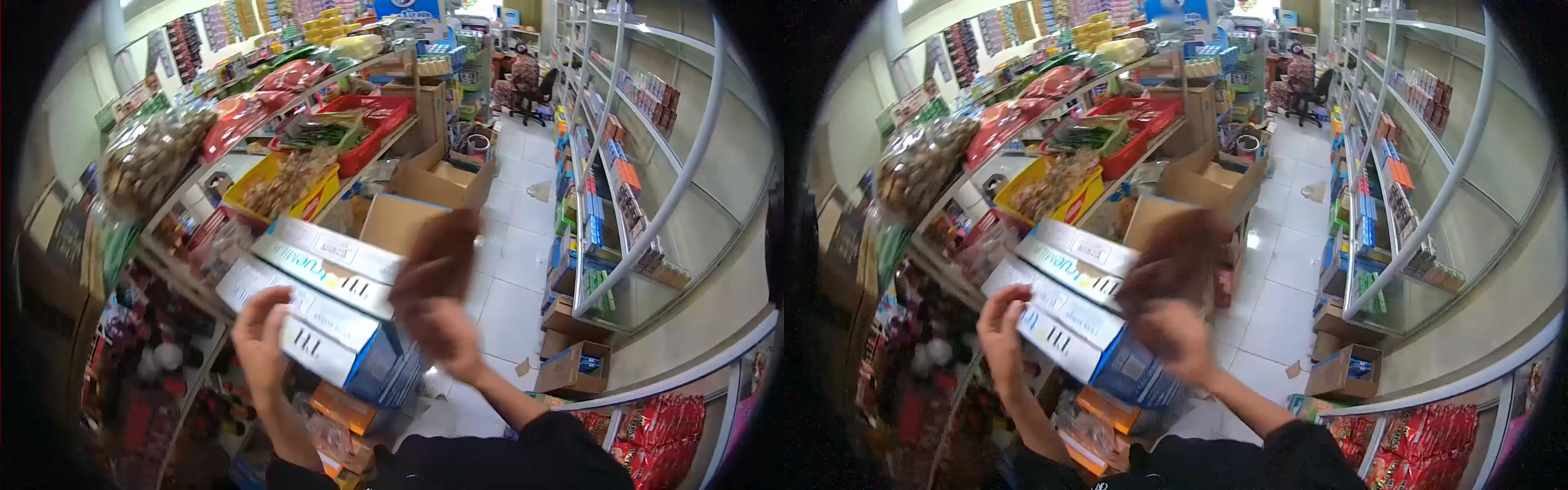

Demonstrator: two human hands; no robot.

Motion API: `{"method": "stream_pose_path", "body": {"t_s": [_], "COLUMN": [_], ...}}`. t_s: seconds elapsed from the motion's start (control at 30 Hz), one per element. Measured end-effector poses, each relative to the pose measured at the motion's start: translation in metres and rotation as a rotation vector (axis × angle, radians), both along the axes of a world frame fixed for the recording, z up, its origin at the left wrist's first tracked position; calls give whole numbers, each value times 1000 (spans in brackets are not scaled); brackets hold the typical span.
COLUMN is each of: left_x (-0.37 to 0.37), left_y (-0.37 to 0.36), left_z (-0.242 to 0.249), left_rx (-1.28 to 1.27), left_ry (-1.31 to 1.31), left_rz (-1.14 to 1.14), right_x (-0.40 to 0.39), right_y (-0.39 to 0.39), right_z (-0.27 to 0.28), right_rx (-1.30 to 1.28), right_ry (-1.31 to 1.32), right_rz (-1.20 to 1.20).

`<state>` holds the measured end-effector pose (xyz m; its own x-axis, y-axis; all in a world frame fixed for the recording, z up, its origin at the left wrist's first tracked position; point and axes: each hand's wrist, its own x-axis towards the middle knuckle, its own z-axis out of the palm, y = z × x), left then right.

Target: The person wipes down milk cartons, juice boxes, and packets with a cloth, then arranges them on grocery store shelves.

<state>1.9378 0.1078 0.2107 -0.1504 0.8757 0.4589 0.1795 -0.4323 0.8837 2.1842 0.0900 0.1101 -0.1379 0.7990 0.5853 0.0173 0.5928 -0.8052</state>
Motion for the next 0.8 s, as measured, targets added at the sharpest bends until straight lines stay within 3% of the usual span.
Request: {"method": "stream_pose_path", "body": {"t_s": [0.03,0.1,0.17,0.2,0.23,0.27,0.3,0.37,0.47,0.53,0.73,0.8], "left_x": [-15,-54,-105,-151,-197,-222,-200,-220,-203,-233,-219,-221], "left_y": [22,67,112,148,174,187,183,189,186,191,182,185], "left_z": [-2,-14,-35,-73,-119,-143,-145,-155,-146,-171,-151,-156], "left_rx": [-6,11,-66,-72,-77,-83,-365,-209,-274,-275,-456,-482], "left_ry": [-60,-32,68,273,485,703,896,839,780,647,179,117], "left_rz": [31,155,303,421,526,622,794,685,733,709,642,730], "right_x": [-15,-57,-80,-87,-96,-103,-110,-121,-148,-174,-294,-325], "right_y": [24,42,46,67,84,103,123,152,180,202,293,310], "right_z": [16,12,-26,-12,-7,-9,-18,-28,-34,-37,-53,-49], "right_rx": [193,480,467,505,313,334,353,495,583,639,702,669], "right_ry": [-379,-719,-661,-808,-935,-843,-750,-751,-761,-760,-712,-723], "right_rz": [95,143,246,331,498,494,484,401,516,558,452,452]}}
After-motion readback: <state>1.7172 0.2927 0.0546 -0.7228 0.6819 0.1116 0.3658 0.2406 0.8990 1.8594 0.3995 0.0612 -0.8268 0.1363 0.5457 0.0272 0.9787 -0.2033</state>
